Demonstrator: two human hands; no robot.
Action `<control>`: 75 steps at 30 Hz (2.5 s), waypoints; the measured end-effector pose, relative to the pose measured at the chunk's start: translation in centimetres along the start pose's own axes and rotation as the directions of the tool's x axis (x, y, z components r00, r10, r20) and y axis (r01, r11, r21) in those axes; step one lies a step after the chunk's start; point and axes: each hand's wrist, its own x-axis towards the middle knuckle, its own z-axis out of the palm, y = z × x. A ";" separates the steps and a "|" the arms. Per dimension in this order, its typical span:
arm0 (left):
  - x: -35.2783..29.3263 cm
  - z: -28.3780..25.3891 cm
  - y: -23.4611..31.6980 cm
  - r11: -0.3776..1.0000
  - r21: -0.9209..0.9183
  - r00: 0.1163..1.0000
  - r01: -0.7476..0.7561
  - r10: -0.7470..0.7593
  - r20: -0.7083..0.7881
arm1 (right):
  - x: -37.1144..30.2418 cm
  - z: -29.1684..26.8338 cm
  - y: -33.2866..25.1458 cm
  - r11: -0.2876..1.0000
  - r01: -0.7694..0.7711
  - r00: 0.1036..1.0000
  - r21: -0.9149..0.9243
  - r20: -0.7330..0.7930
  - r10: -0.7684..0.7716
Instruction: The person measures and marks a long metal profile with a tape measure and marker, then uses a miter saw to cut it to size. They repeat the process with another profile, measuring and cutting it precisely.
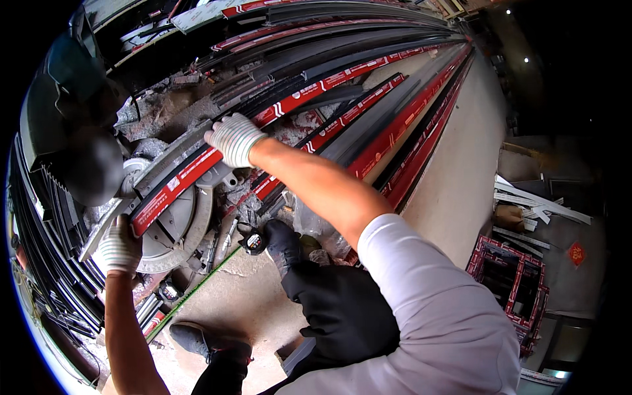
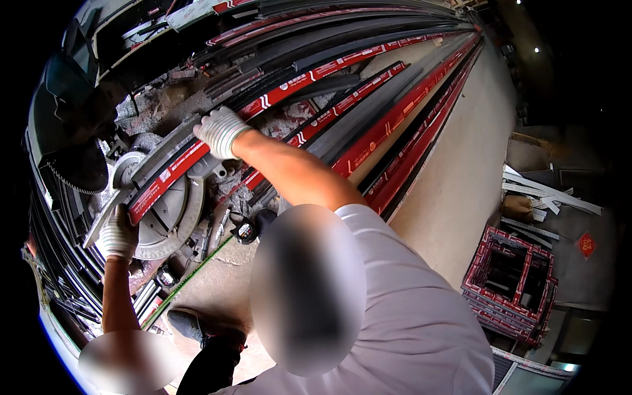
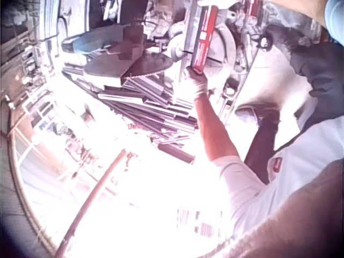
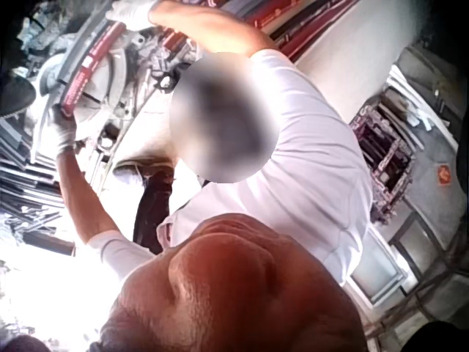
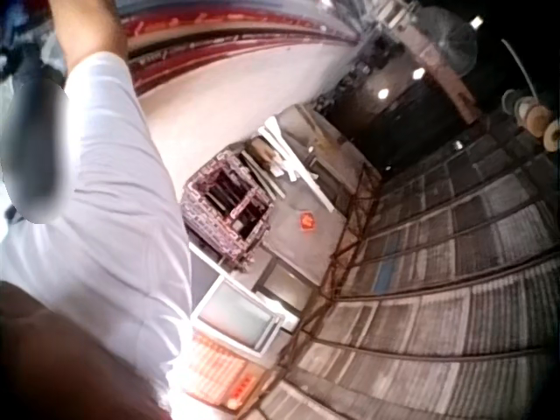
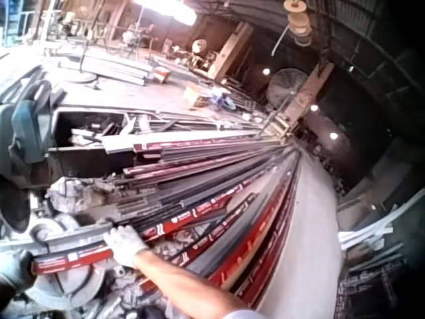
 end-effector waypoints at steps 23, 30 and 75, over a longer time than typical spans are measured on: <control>-3.7 3.1 5.3 0.707 -0.519 0.792 0.481 -0.604 -0.090 | 1.2 4.7 4.1 0.994 -0.081 0.995 -0.069 0.050 0.084; -2.2 3.6 5.2 0.752 -0.569 0.873 0.333 -0.474 -0.116 | 0.9 5.5 6.6 0.988 -0.128 0.991 -0.085 0.024 0.130; 0.2 4.6 4.3 0.728 -0.651 0.921 0.215 -0.373 -0.113 | 0.5 5.9 4.5 0.983 -0.169 0.974 -0.071 -0.162 0.156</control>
